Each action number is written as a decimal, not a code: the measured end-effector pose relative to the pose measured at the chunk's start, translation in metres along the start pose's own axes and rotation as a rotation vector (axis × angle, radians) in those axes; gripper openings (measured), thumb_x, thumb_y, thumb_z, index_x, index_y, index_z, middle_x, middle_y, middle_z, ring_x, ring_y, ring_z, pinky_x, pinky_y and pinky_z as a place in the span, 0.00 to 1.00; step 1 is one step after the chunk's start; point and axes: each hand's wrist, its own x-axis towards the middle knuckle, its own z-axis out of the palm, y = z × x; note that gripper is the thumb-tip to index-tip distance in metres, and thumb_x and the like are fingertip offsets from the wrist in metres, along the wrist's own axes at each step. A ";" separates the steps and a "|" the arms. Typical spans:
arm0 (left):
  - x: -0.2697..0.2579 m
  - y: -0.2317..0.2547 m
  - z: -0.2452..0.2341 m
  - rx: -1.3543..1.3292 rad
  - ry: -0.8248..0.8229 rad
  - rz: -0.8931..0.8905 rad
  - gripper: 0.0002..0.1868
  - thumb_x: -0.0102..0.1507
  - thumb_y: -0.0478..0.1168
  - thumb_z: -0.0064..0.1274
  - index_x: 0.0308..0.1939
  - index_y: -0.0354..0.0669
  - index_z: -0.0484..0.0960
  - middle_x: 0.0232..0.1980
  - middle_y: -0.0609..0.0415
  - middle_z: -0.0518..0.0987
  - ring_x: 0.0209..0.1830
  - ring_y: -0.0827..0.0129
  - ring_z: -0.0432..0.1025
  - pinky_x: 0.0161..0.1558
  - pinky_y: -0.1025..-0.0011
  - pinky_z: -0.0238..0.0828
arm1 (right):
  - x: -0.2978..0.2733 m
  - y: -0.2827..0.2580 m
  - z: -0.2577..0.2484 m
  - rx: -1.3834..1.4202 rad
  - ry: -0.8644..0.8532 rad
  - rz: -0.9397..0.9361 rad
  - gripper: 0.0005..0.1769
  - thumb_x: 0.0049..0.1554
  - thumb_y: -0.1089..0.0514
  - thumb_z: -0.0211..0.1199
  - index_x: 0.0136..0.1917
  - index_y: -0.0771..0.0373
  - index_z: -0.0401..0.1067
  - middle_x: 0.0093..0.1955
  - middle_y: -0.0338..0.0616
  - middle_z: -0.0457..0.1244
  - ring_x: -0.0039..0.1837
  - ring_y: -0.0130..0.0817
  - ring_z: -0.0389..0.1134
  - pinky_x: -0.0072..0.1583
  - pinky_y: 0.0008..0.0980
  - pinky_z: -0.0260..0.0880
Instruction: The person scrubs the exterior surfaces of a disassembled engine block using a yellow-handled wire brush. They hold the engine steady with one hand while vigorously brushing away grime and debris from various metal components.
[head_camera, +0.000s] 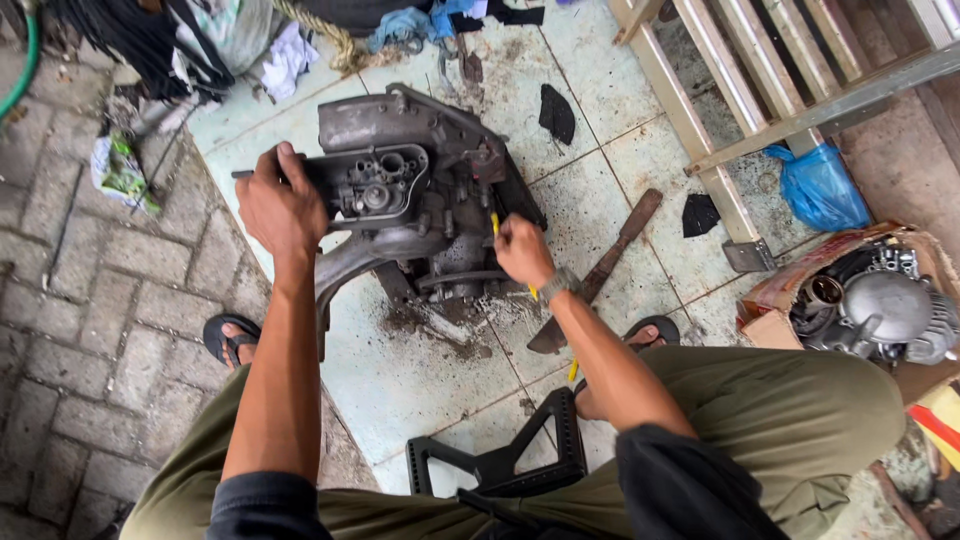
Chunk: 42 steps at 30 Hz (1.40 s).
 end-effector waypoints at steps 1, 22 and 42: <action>0.005 0.000 0.002 0.003 0.004 0.012 0.24 0.75 0.64 0.34 0.56 0.64 0.83 0.46 0.52 0.75 0.57 0.49 0.73 0.61 0.53 0.66 | 0.014 0.001 -0.002 0.008 0.009 -0.002 0.05 0.52 0.62 0.60 0.40 0.67 0.72 0.37 0.62 0.69 0.47 0.62 0.73 0.45 0.54 0.73; 0.001 -0.009 0.005 0.029 0.071 0.120 0.23 0.78 0.59 0.36 0.56 0.54 0.85 0.44 0.46 0.85 0.53 0.47 0.72 0.59 0.51 0.68 | -0.004 0.022 -0.004 0.113 0.052 0.035 0.05 0.50 0.59 0.64 0.40 0.61 0.74 0.31 0.52 0.68 0.39 0.49 0.73 0.38 0.44 0.71; 0.001 -0.002 0.001 -0.029 0.015 0.007 0.24 0.76 0.62 0.35 0.58 0.62 0.84 0.46 0.49 0.79 0.60 0.48 0.70 0.64 0.51 0.64 | 0.013 -0.027 -0.002 -0.096 0.039 -0.018 0.09 0.60 0.56 0.55 0.53 0.55 0.71 0.40 0.58 0.71 0.49 0.58 0.74 0.48 0.56 0.75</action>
